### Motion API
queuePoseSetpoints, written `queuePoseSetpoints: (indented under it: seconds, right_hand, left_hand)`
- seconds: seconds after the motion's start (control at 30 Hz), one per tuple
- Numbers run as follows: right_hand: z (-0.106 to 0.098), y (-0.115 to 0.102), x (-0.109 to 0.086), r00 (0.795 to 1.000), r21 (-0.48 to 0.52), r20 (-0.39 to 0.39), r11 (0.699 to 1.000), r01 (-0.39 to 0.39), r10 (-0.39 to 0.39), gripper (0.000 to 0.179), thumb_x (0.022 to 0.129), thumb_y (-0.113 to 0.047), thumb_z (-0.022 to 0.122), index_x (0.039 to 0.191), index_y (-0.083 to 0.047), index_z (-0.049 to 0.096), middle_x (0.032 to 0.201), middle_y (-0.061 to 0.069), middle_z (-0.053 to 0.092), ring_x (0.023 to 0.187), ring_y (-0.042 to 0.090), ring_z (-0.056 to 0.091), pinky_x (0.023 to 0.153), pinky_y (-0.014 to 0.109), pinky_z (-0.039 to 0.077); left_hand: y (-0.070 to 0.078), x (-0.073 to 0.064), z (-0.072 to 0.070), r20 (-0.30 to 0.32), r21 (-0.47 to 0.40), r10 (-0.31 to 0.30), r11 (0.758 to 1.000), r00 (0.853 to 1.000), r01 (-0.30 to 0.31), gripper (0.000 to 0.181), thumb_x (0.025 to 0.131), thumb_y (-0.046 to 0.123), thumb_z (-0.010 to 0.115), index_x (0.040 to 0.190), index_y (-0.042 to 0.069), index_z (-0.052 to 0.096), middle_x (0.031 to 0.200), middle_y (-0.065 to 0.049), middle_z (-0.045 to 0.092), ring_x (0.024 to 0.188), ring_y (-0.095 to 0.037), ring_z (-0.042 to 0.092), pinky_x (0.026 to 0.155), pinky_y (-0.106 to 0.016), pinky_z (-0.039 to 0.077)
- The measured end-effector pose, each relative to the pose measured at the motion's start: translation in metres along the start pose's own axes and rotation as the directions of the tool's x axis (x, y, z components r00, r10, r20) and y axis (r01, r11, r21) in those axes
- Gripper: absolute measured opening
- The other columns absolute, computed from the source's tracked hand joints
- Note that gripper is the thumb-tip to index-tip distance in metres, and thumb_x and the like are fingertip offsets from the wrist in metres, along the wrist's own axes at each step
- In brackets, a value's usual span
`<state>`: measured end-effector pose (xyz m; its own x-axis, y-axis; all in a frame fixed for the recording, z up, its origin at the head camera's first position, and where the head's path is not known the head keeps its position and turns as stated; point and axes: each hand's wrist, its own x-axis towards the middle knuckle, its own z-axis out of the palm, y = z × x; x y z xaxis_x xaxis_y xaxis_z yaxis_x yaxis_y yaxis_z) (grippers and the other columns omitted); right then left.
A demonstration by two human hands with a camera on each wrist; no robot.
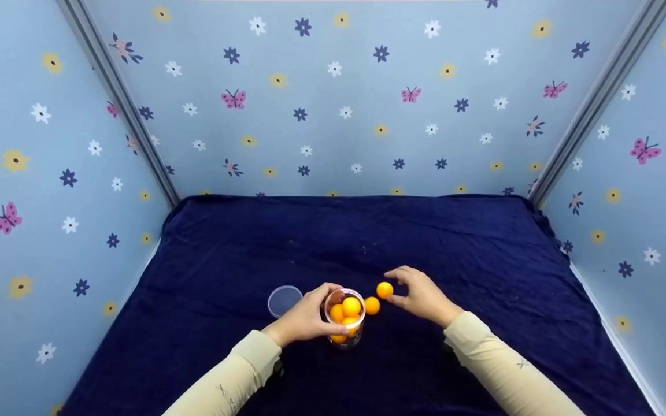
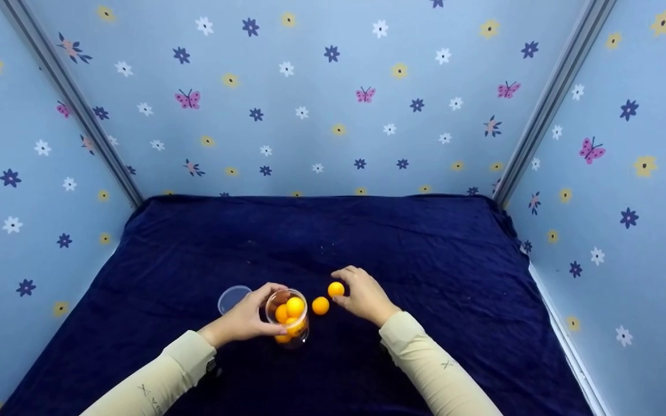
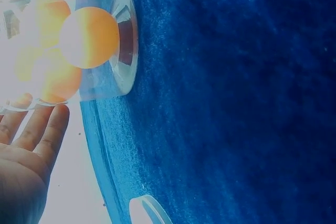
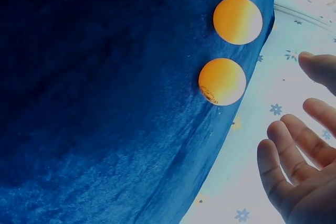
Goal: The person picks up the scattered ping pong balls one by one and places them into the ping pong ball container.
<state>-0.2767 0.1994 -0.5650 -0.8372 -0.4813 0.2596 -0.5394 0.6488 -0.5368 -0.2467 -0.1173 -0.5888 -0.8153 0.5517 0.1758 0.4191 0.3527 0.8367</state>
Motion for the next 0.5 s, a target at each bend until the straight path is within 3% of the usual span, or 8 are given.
queuePoseSetpoints:
  seconds: [0.3,0.5]
  right_hand:
    - [0.0035,0.0063,0.0016,1.000,0.004,0.025,1.000,-0.018,0.018,0.049,0.087,-0.007,0.088,0.132,0.002,0.071,0.129,0.019,0.073,0.107,0.042,0.074,0.095,0.055,0.061]
    - [0.0042,0.0105,0.0043,0.998,-0.012,0.053,1.000,-0.027,0.027,0.053,0.086,-0.009,0.090,0.135,0.002,0.070,0.131,0.019,0.072,0.108,0.041,0.073,0.095,0.055,0.061]
  left_hand:
    - [-0.0011,-0.0002,0.0000,-0.003,0.015,-0.004,1.000,1.000,0.004,0.080,0.080,0.038,0.098,0.142,0.006,0.059,0.135,-0.007,0.073,0.125,-0.026,0.070,0.113,-0.048,0.054]
    - [-0.0015,0.0011,-0.0003,-0.005,0.022,0.001,1.000,1.000,-0.001,0.080,0.079,0.038,0.098,0.142,0.006,0.059,0.135,-0.007,0.073,0.124,-0.024,0.070,0.112,-0.044,0.055]
